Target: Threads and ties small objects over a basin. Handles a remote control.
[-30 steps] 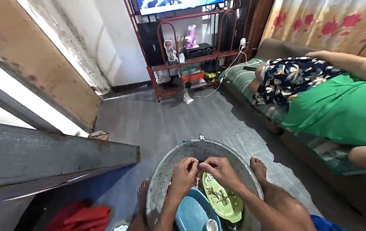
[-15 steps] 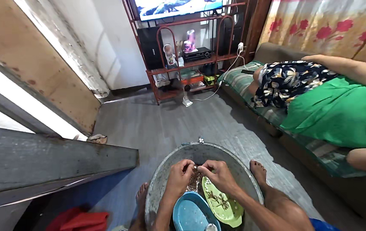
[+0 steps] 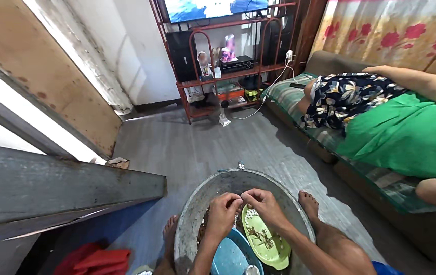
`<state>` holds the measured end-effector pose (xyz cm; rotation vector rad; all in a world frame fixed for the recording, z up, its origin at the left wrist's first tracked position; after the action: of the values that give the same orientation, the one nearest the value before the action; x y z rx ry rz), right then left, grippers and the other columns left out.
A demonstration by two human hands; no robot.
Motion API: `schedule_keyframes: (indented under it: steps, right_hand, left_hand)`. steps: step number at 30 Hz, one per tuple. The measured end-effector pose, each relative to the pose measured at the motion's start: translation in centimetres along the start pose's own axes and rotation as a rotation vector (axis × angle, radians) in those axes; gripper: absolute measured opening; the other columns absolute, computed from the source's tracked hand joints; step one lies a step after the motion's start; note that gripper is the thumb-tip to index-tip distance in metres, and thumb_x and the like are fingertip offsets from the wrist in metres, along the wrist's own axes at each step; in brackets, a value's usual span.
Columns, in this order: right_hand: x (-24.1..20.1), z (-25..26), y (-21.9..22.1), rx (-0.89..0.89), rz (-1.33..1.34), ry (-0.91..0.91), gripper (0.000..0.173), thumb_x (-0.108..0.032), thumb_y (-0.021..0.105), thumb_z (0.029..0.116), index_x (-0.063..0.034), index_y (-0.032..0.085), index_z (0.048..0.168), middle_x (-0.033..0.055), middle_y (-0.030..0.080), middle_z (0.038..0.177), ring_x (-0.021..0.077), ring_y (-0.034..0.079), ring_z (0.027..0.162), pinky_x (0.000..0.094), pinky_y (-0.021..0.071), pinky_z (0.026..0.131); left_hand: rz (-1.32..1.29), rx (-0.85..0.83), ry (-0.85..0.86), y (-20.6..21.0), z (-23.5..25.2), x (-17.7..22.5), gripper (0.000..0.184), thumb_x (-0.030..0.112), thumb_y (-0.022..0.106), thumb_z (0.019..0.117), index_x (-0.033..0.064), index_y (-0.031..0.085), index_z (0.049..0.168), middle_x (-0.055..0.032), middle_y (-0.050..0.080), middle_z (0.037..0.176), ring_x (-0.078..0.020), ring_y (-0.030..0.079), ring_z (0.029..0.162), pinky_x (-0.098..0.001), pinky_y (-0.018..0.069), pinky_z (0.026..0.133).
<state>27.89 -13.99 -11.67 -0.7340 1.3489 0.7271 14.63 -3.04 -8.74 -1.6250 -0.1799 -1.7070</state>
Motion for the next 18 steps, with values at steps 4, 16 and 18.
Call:
schedule_keyframes:
  steps: [4,16,18]
  right_hand:
    - [-0.4,0.0,-0.3,-0.007,-0.174,-0.059,0.029,-0.04,0.068,0.0986,-0.0132,0.077,0.093,-0.0025,0.073,0.078,0.0087,0.069,0.069,0.0284,0.0595,0.066]
    - [-2.6,-0.6,0.0,0.135,-0.395,-0.244,0.032,-0.036,0.064,0.101,-0.0087,0.076,0.09,-0.0003,0.071,0.076,0.0068,0.066,0.067,0.0298,0.0581,0.065]
    - [-2.2,-0.7,0.0,0.114,-0.344,-0.193,0.029,-0.034,0.065,0.1011,-0.0078,0.075,0.092,0.0008,0.071,0.076,0.0082,0.067,0.067,0.0313,0.0588,0.065]
  left_hand:
    - [0.139,0.004,0.012,-0.1,0.0,-0.3,0.012,0.025,0.071,0.0962,0.0136,0.074,0.094,0.0045,0.072,0.087,-0.0048,0.069,0.077,-0.0257,0.0609,0.074]
    - [0.188,0.043,-0.135,-0.4,0.5,0.9,0.024,0.024,0.056,0.1048,0.0064,0.072,0.108,-0.0037,0.072,0.091,-0.0124,0.069,0.079,-0.0361,0.0604,0.077]
    - [0.176,0.05,-0.169,-0.6,0.2,0.5,0.022,0.024,0.058,0.1053,0.0066,0.071,0.108,-0.005,0.072,0.09,-0.0153,0.07,0.076,-0.0392,0.0615,0.074]
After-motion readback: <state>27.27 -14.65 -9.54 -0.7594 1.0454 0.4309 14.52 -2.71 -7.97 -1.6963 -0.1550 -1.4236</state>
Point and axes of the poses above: each hand's wrist, its own z-axis towards the middle knuckle, its own y-axis out of the palm, x = y × z, the point moved 6 cm from there along z, towards the middle knuckle
